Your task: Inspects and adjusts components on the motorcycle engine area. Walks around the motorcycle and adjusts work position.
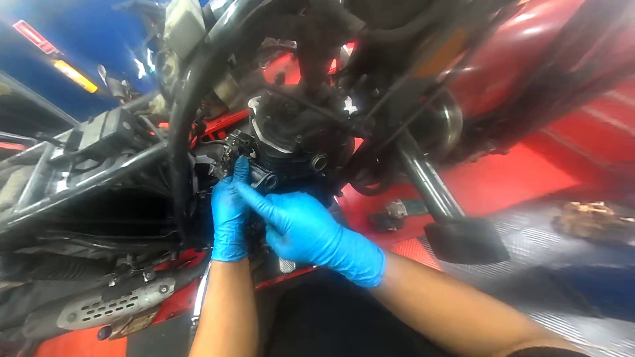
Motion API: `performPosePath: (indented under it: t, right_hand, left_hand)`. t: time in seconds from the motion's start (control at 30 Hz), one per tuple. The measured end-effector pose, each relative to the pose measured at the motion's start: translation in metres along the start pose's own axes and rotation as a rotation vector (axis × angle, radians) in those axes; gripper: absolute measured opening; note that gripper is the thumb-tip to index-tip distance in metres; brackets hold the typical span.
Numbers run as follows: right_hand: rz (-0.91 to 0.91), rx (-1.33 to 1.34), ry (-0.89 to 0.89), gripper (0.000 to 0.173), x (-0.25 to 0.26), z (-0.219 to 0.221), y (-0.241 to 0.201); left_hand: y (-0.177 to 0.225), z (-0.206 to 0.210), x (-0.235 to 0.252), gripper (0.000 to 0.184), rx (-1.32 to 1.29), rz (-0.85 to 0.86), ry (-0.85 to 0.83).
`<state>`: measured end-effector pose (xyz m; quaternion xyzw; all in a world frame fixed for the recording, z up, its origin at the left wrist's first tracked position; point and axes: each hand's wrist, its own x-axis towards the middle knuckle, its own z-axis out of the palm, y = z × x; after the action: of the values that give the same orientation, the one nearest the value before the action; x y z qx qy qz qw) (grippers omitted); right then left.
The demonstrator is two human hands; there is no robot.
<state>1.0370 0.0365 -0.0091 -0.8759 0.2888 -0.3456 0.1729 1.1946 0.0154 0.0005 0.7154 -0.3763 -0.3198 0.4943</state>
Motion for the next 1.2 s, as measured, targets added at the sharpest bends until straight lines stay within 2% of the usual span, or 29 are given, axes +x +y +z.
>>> performPosePath:
  t: [0.13, 0.3, 0.43, 0.67, 0.77, 0.83, 0.87, 0.97, 1.03, 1.07, 1.13, 1.2]
  right_hand:
    - [-0.033, -0.031, 0.039, 0.079, -0.016, -0.005, -0.012]
    - [0.017, -0.332, -0.032, 0.073, -0.023, -0.018, 0.005]
    - [0.021, -0.472, -0.063, 0.075, -0.013, -0.022, 0.006]
    - [0.141, -0.597, -0.174, 0.080, 0.016, -0.029, -0.007]
    - [0.217, -0.559, -0.161, 0.091, 0.024, -0.027, -0.003]
    - [0.261, -0.330, -0.078, 0.095, 0.022, -0.033, 0.005]
    - [0.270, -0.081, -0.045, 0.093, 0.018, -0.039, 0.009]
    - [0.280, 1.164, -0.099, 0.091, -0.004, -0.050, 0.015]
    - [0.188, 1.652, -0.170, 0.090, -0.018, -0.043, 0.020]
    - [0.143, 1.760, -0.192, 0.089, -0.022, -0.039, 0.022]
    - [0.134, 1.786, -0.191, 0.084, -0.026, -0.036, 0.023]
    - [0.220, 1.526, -0.109, 0.079, -0.027, -0.038, 0.016]
  left_hand:
    - [-0.002, -0.001, 0.002, 0.051, -0.018, 0.006, -0.021]
    - [0.003, 0.002, 0.000, 0.054, -0.036, -0.036, 0.016]
    - [0.001, 0.003, 0.003, 0.056, -0.091, -0.039, -0.017]
    - [0.002, 0.002, 0.002, 0.052, -0.149, -0.063, -0.027]
    - [0.003, 0.003, 0.002, 0.051, -0.138, -0.074, -0.019]
    - [0.003, 0.003, 0.001, 0.052, -0.089, -0.071, -0.015]
    - [0.003, 0.003, 0.001, 0.052, -0.083, -0.058, -0.010]
    - [0.002, 0.001, 0.002, 0.052, -0.099, -0.040, -0.027]
    - [0.001, 0.001, 0.002, 0.054, -0.082, -0.039, -0.025]
    - [0.001, 0.001, 0.002, 0.054, -0.074, -0.035, -0.021]
    - [0.000, 0.001, 0.001, 0.054, -0.076, -0.021, -0.017]
    - [0.000, 0.001, 0.001, 0.054, -0.062, -0.017, -0.015]
